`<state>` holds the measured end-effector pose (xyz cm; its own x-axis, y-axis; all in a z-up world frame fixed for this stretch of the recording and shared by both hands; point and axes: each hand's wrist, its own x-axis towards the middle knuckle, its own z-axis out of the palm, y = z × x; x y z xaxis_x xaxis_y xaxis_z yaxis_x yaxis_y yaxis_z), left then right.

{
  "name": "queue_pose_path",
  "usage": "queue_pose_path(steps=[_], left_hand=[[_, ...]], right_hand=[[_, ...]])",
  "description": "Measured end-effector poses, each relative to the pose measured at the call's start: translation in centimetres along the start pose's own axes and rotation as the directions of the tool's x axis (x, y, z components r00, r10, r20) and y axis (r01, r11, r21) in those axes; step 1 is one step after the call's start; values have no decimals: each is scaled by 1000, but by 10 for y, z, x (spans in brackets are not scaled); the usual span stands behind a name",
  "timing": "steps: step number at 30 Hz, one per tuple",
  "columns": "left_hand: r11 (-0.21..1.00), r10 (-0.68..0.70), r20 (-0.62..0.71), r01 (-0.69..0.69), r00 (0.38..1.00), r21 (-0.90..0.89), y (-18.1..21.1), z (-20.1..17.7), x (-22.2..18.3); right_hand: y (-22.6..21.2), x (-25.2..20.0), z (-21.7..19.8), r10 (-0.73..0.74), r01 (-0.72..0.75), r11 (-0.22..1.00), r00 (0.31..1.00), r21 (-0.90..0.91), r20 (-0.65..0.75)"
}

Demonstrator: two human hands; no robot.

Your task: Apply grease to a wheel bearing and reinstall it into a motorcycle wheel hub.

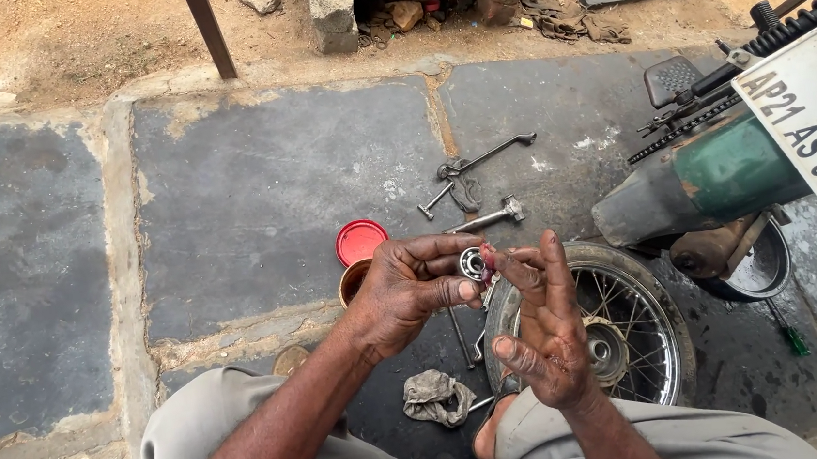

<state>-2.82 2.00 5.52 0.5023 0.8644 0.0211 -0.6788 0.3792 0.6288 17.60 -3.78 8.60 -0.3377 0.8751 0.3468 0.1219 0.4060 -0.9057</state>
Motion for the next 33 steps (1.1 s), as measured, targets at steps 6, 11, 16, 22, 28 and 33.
queue_pose_path(steps=[6,11,16,22,28,33], left_hand=[[1000,8,-39,-8,999,-9,-2,-3,0],[999,11,-25,-12,1000,-31,-2,-8,-1],[999,-16,13,17,1000,-35,-2,-1,0],[1000,-15,-26,14,1000,-14,-12,-2,1],[999,-38,-89,37,995,-17,-6,6,3],[999,-48,-125,46,991,-21,-8,4,4]], right_hand=[[2,-11,4,96,-62,943,991,328,-88],[-11,-10,-11,79,23,848,982,529,-170],[-19,3,-4,60,-11,955,986,296,-157],[1,-3,-9,-18,10,982,999,-186,-40],[4,5,-17,-103,145,741,989,-655,103],[2,6,-19,-167,251,474,967,-844,194]])
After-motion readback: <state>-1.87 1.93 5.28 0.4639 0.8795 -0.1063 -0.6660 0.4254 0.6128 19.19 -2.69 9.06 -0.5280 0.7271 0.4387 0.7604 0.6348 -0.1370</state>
